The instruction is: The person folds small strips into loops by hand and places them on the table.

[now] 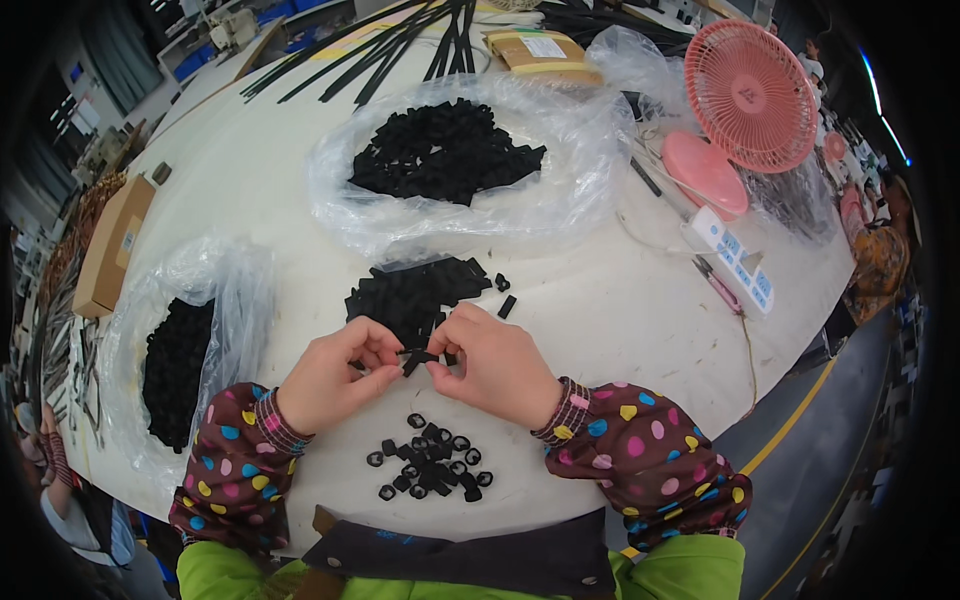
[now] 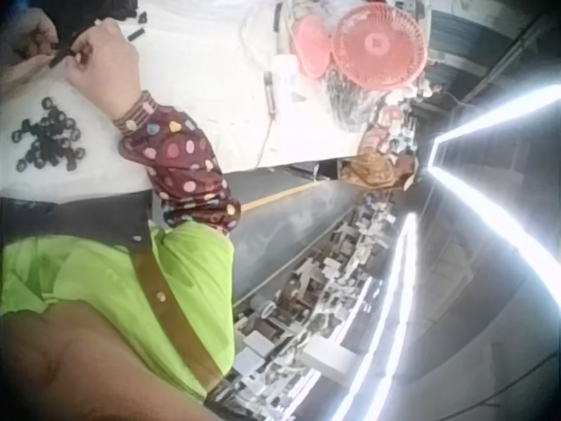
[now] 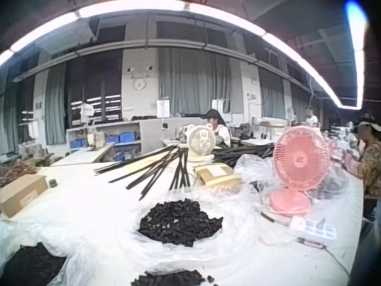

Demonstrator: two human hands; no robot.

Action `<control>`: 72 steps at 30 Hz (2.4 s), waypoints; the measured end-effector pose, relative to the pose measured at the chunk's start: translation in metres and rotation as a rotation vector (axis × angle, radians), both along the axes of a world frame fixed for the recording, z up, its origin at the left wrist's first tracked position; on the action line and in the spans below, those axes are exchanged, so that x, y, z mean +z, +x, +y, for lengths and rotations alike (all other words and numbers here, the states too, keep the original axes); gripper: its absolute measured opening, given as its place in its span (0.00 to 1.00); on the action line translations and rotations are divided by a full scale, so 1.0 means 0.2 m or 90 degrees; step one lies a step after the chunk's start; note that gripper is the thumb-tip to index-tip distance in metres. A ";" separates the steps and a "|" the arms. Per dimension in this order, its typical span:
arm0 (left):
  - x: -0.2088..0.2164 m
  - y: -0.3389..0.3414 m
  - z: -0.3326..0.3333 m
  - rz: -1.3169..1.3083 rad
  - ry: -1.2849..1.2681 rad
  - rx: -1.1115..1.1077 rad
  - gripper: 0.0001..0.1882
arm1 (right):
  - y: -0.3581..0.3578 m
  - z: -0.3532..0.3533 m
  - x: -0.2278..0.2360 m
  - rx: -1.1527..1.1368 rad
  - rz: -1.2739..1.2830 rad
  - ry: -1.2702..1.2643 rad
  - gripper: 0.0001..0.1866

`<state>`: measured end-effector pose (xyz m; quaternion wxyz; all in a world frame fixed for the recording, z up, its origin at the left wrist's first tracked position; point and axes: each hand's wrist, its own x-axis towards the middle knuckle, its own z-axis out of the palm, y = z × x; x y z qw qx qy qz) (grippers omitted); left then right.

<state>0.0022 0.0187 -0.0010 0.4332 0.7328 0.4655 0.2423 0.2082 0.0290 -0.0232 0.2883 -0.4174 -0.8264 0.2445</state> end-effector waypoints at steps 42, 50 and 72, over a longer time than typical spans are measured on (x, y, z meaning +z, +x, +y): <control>-0.01 0.01 -0.01 -0.401 -0.478 -0.046 0.09 | 0.06 -0.04 0.12 0.181 0.410 -0.680 0.05; -0.06 0.01 -0.02 -0.412 -0.410 -0.072 0.08 | 0.01 -0.08 0.12 0.106 0.231 -0.280 0.07; -0.07 0.05 -0.03 -0.078 0.274 -0.090 0.11 | 0.06 -0.03 0.11 0.112 0.248 -0.316 0.06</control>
